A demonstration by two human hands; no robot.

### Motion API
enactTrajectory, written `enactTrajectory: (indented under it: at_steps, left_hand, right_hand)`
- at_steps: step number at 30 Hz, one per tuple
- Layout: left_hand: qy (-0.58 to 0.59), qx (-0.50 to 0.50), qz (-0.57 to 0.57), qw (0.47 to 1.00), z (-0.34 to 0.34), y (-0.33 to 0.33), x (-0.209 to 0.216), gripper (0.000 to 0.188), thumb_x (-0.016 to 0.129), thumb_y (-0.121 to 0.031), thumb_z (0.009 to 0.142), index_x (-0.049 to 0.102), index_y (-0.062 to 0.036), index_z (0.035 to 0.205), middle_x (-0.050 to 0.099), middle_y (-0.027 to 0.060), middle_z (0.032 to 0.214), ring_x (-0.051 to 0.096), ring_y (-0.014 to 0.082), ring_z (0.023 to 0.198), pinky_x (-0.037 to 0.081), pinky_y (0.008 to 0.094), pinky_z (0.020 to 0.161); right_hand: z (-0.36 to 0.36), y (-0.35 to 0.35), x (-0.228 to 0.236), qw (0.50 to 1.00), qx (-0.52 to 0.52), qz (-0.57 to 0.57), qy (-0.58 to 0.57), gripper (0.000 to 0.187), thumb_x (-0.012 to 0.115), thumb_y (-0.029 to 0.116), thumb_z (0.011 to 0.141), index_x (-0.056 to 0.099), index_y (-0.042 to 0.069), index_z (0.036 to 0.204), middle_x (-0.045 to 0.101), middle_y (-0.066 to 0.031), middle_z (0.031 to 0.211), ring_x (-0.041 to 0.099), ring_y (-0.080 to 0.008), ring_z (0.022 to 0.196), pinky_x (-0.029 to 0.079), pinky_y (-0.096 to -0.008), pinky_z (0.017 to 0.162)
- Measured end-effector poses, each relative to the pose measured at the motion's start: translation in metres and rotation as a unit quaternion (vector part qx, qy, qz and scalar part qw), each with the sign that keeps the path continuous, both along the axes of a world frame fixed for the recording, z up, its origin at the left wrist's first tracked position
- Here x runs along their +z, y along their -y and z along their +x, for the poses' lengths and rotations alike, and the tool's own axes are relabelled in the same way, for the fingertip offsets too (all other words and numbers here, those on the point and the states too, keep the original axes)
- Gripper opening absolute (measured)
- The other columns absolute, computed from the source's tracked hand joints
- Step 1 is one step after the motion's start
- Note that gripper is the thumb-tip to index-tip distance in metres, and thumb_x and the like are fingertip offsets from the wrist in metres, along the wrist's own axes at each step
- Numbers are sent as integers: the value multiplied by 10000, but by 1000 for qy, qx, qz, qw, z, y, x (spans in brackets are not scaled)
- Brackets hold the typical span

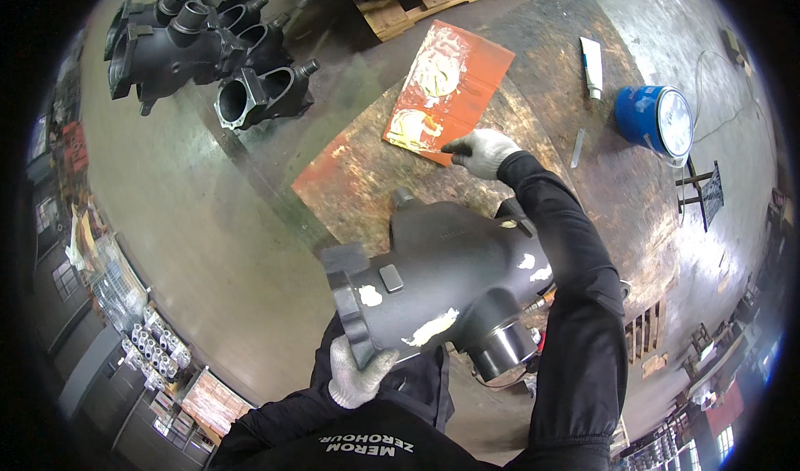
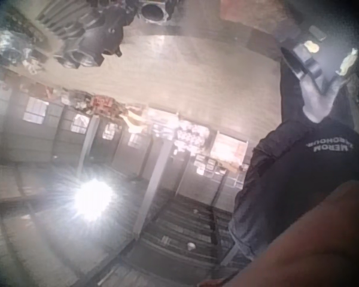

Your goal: The person uses a putty knife to spread a yellowish paste from a red board onto a black metal manifold. They repeatedly scoop paste and apply it to various surfaces of the manifold, rotating the part to reach different areas.

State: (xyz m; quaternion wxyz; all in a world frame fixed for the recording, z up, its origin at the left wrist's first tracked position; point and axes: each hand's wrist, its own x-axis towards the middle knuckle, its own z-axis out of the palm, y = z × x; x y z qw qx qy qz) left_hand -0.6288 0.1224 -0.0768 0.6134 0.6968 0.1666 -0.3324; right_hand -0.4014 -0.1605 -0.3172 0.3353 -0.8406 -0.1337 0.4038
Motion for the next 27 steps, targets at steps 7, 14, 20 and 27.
enactTrajectory:
  at_steps: [7, 14, 20, 27]
  left_hand:
    - [62, 77, 23, 995, 0, 10, 7, 534, 822, -195, 915, 584, 55, 1322, 692, 144, 1217, 656, 219, 1102, 513, 377, 991]
    - [134, 54, 157, 977, -19, -6, -15, 770, 757, -185, 979, 329, 109, 1549, 448, 221, 1517, 455, 267, 1378, 362, 435, 1170]
    - [80, 94, 128, 984, -28, -22, -32, 584, 711, -208, 992, 491, 64, 1460, 558, 198, 1408, 639, 286, 1159, 542, 450, 947]
    - [30, 121, 63, 990, -9, -8, -14, 562, 619, -406, 1038, 587, 33, 1388, 675, 143, 1240, 692, 259, 1057, 572, 430, 906]
  right_hand:
    - [-40, 70, 111, 901, -227, 261, -263, 459, 647, 307, 1070, 643, -2, 1409, 770, -101, 1017, 682, -118, 791, 587, -289, 714]
    - [-218, 129, 205, 843, -468, 230, -130, 367, 670, 185, 1058, 668, -14, 1366, 754, -55, 1057, 681, -115, 906, 580, -288, 821]
    - [-340, 91, 153, 799, -598, 49, 42, 360, 718, 96, 981, 714, 58, 1339, 736, -75, 1041, 674, -129, 923, 544, -301, 836]
    - [-375, 54, 106, 799, -564, -85, 190, 372, 788, 151, 893, 772, 202, 1260, 697, -119, 948, 696, -298, 852, 550, -395, 767]
